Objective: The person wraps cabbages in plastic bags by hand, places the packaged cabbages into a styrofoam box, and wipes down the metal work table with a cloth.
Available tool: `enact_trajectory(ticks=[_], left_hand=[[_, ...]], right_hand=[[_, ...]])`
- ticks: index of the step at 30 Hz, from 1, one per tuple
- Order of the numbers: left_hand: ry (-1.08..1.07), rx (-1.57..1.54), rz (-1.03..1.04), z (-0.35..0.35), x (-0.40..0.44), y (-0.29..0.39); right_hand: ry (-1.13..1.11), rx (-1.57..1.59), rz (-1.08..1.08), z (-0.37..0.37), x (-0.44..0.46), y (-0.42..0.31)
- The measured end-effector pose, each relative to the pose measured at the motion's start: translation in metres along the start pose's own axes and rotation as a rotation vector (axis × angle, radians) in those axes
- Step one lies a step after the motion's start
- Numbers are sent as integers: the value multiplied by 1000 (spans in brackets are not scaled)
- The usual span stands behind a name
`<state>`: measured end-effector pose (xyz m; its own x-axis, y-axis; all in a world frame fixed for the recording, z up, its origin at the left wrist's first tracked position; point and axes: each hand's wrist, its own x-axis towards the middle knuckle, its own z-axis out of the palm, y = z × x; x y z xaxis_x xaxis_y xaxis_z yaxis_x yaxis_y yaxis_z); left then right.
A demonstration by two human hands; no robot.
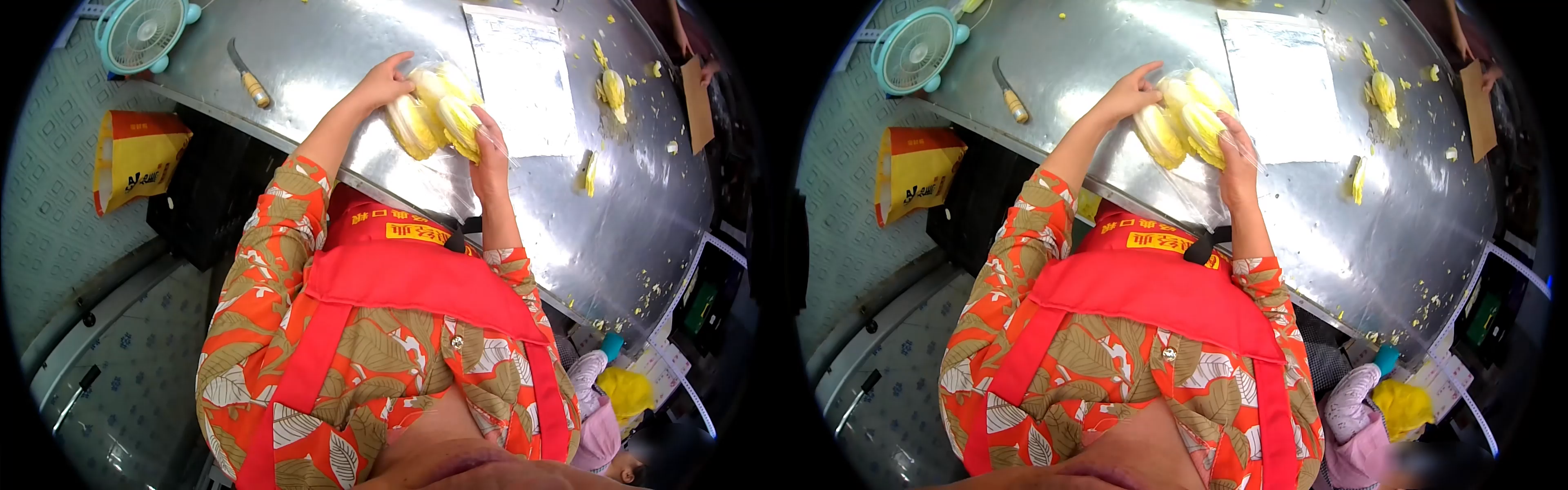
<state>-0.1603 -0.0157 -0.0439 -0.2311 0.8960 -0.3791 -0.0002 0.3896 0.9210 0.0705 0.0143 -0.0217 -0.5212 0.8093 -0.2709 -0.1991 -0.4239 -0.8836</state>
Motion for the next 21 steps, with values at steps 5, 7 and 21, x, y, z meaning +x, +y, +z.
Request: enact_trajectory(ticks=[5,7,21], left_hand=[[19,13,1,1,0,-1],[20,17,7,1,2,0],[38,20,44,8,-3,6]], right_hand=[[33,-247,-114,8,-4,-6],[27,-256,-42,11,-6,-3],[-251,-732,-388,34,-4,19]])
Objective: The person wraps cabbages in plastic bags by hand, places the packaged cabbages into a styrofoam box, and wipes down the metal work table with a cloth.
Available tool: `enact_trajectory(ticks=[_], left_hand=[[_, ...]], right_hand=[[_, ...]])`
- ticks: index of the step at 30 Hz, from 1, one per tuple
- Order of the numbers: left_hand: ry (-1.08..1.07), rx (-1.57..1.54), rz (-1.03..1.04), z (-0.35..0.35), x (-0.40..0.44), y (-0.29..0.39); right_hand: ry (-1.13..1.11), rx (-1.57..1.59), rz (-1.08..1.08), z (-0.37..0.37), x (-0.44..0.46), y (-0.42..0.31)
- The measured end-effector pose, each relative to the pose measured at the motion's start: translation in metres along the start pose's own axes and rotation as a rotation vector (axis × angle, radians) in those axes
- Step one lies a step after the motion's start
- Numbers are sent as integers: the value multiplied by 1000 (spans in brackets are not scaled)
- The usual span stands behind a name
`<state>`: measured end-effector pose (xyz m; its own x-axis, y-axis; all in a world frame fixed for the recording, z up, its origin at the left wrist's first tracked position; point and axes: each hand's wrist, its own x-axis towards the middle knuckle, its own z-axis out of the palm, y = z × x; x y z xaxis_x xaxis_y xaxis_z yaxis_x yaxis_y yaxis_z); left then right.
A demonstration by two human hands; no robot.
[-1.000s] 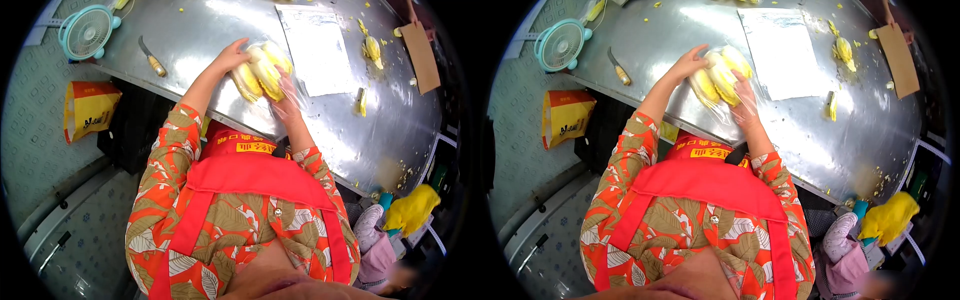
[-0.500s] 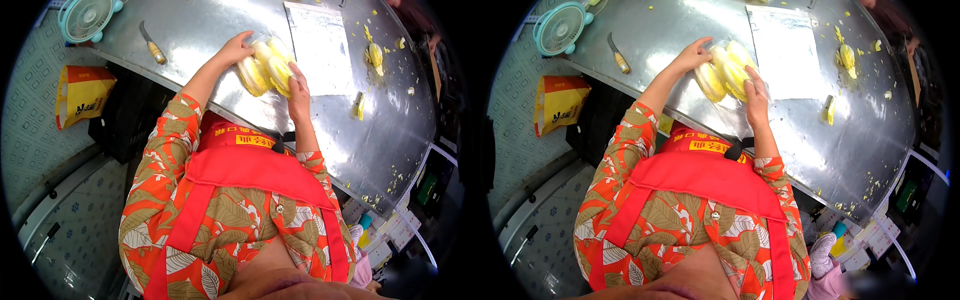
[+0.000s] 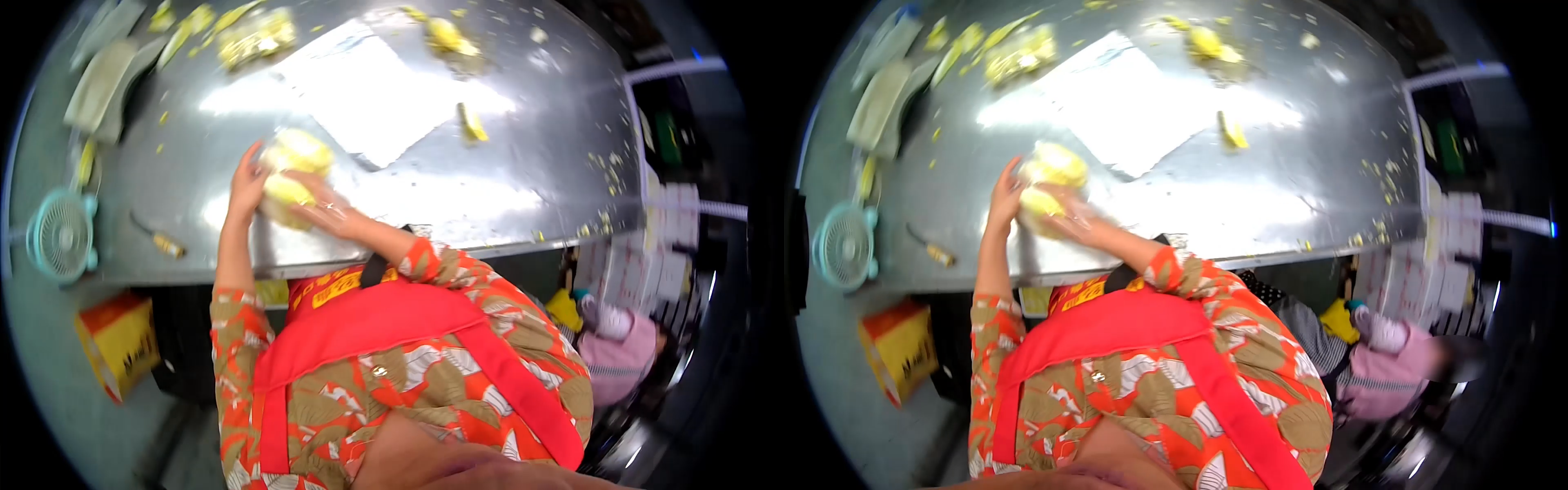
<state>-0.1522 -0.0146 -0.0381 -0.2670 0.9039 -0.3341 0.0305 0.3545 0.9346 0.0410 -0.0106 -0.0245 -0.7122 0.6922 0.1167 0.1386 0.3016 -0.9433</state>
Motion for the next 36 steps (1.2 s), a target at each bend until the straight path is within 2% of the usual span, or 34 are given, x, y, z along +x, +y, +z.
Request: enact_trajectory(ticks=[2,5,7,8,9,10,12,18,20,21,22,24,27,28,30,34,36], left_hand=[[-14,15,17,-4,4,-5],[-17,111,32,-3,2,0],[-15,147,43,-2,-2,2],[-1,118,42,-1,-3,2],[-20,81,45,-2,-1,-2],[-44,36,66,-6,-1,-5],[-44,12,45,-13,3,-13],[-128,-80,-30,-8,-5,-4],[-142,-100,-37,-10,-4,-2],[-115,-85,-25,-10,-2,-4],[-88,-71,-14,-9,-1,-6],[-80,-79,1,-7,4,-12],[-60,-31,-7,-4,3,-11],[-45,21,-28,-4,2,-8],[-69,68,-33,-5,1,-4],[-116,83,-25,-6,-3,-1],[-77,36,27,-2,0,-10]], right_hand=[[8,122,157,4,3,-3],[93,22,204,0,2,8],[75,65,286,-9,-5,-4],[134,94,263,-5,-6,-2],[173,-63,120,-6,-7,4],[159,-98,224,-6,-7,-5],[169,-333,78,-8,-10,-4],[161,-476,96,-6,-6,-9],[134,32,326,-9,-5,-7],[162,85,200,-7,-7,6],[115,200,360,-13,-11,11],[257,613,472,-5,-14,24],[192,667,375,2,-13,19],[122,484,358,-1,-15,9],[108,362,187,3,-14,-1],[87,397,227,2,-11,-10],[131,47,139,-5,-12,-25]])
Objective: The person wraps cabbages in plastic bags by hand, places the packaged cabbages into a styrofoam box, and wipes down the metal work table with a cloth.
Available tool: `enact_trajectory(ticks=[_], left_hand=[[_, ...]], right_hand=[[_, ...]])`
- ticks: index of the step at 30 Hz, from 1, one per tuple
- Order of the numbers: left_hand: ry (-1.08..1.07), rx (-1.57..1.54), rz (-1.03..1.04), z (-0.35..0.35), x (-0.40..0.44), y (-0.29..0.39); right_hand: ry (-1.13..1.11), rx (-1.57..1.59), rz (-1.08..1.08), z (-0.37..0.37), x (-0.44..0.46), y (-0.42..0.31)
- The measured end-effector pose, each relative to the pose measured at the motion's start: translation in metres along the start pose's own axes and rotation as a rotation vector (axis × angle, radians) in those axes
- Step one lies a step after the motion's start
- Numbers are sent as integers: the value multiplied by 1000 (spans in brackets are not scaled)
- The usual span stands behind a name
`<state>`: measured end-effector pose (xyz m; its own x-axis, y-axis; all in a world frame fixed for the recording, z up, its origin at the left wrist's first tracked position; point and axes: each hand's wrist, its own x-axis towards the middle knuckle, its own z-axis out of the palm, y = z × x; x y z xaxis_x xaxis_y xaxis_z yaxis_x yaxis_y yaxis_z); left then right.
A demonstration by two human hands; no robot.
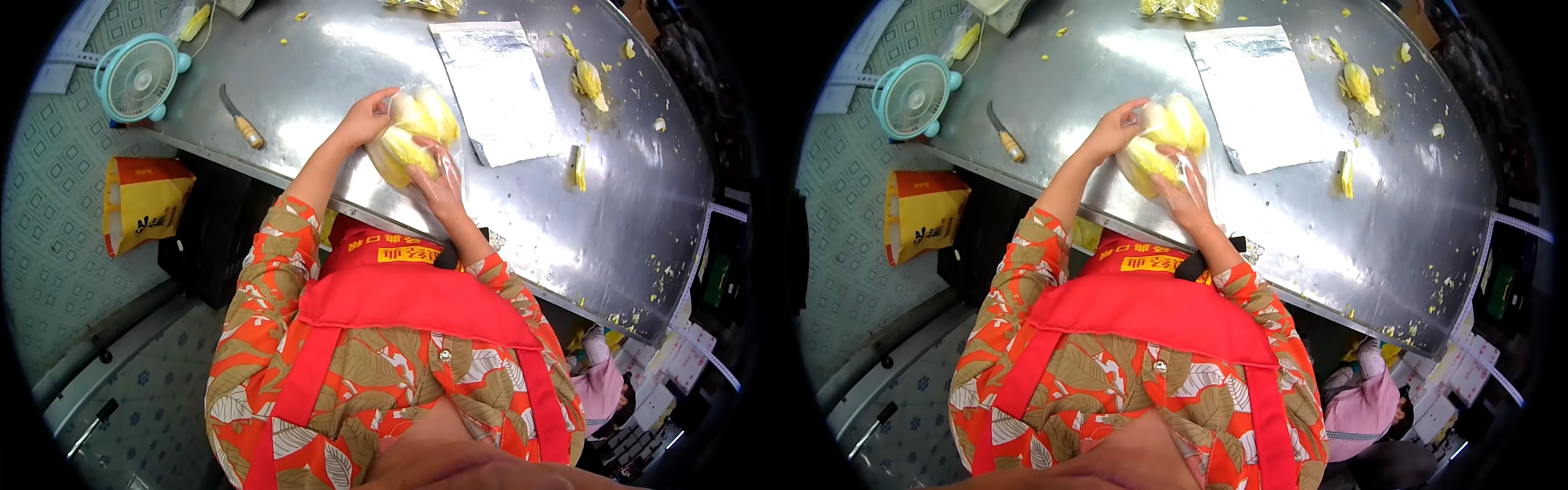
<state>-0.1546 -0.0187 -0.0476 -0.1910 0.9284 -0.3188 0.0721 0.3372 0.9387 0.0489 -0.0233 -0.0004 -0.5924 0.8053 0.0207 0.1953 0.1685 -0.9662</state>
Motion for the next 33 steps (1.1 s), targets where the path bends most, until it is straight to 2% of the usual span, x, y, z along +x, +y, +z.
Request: enact_trajectory(ticks=[1,2,4,6,8,11,13,16,18,20,22,25,28,29,32,33], left_hand=[[40,-43,48,2,1,-5],[42,-45,43,2,-2,-3],[78,-45,43,3,-6,3],[59,-4,27,3,-4,3],[44,37,10,2,-4,4],[-1,-34,1,2,-5,7],[11,-204,-18,2,-7,5],[48,-243,4,4,-12,10],[66,-186,3,3,-11,7],[79,-128,2,5,-8,4],[78,-102,-13,6,-4,1],[62,0,-34,7,1,2],[105,177,-25,8,-2,7],[103,177,-26,8,-2,8],[91,199,-53,7,-3,13],[45,118,-88,6,-5,18]], right_hand=[[110,-24,-58,3,0,14],[107,-24,-53,0,3,15],[168,-16,-183,-10,7,18],[150,15,-97,-11,4,23],[179,92,160,-12,-1,20],[200,157,90,-13,-3,42],[232,164,44,-16,-6,43],[258,275,124,-27,-17,38],[285,215,119,-32,-24,44],[407,-222,-73,-35,-33,40],[412,-243,-90,-33,-35,38],[277,-327,-204,-30,-29,42],[213,-248,-165,-30,-26,31],[202,-158,-156,-31,-22,38],[124,-171,-77,-33,-23,37],[120,-240,-119,-31,-25,32]])
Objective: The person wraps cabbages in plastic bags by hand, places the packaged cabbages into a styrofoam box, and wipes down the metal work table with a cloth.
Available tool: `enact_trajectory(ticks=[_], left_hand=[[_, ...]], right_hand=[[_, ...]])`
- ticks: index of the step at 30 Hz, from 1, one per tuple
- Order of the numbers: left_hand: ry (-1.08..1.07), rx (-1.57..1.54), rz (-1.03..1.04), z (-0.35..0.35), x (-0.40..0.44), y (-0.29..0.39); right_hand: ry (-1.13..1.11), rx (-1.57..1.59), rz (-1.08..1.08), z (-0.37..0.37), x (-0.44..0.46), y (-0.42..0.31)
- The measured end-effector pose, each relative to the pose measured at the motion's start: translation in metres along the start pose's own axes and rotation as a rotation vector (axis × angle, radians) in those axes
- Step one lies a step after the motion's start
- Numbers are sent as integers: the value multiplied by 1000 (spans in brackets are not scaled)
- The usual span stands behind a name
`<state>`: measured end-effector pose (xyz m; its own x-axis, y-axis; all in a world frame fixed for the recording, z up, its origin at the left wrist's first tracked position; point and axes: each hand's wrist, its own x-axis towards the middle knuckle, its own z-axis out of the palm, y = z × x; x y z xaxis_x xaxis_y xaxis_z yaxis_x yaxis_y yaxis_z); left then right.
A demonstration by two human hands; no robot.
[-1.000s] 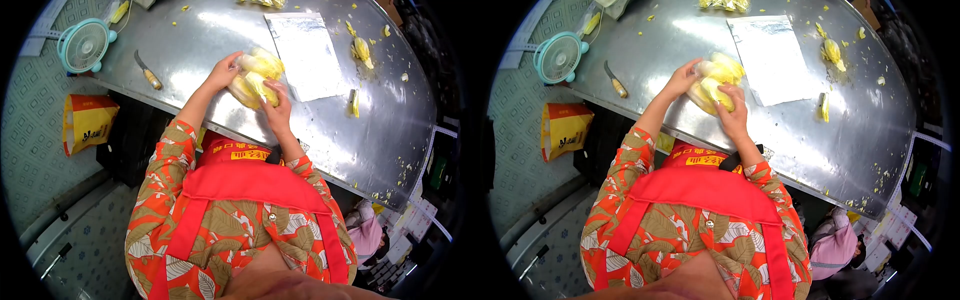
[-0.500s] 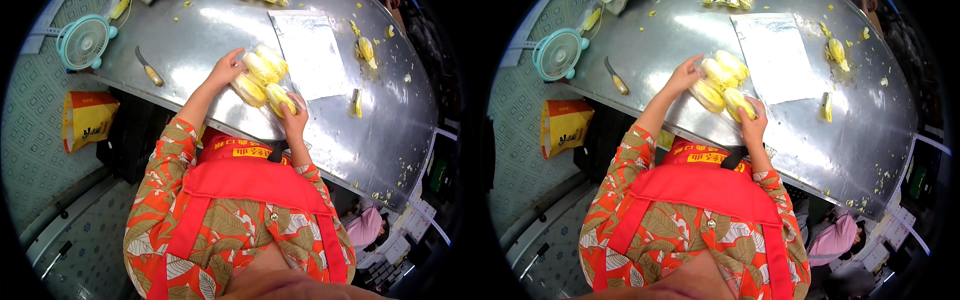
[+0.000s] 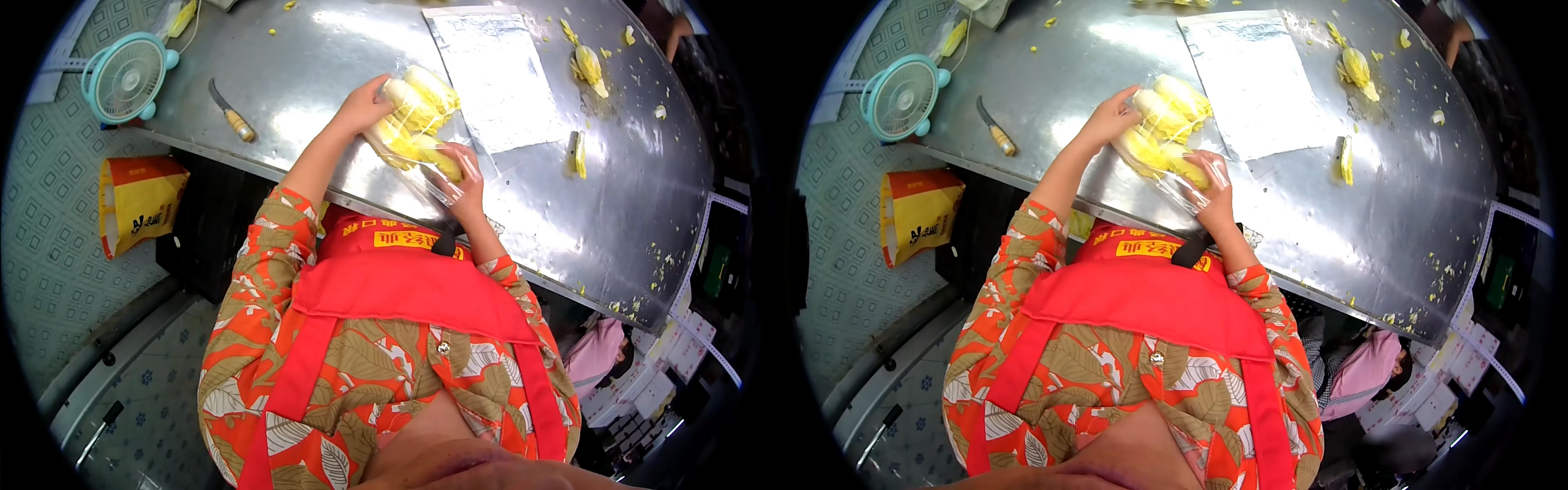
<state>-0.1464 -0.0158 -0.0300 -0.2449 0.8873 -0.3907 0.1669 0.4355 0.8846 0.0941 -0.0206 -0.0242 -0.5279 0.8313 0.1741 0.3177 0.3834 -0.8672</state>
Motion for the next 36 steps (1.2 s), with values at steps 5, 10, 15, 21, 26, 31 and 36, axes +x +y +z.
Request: enact_trajectory(ticks=[5,10,15,21,26,31,36], left_hand=[[-80,-187,-47,-1,-3,1],[-117,-366,-47,-5,-5,-2],[-141,-315,-1,-5,-8,3],[17,-52,93,-1,-6,-7],[-11,-157,98,-2,-5,-7],[-104,-298,-5,-6,-23,23],[27,-418,-41,3,-15,-1]], right_hand=[[64,-25,-116,20,14,0],[25,6,-38,26,16,-4],[-31,-177,-165,17,10,3],[-104,-193,-2,14,20,-8],[-30,-185,-40,33,32,-10],[-2,-157,-15,29,18,2],[13,-18,106,36,20,13]])
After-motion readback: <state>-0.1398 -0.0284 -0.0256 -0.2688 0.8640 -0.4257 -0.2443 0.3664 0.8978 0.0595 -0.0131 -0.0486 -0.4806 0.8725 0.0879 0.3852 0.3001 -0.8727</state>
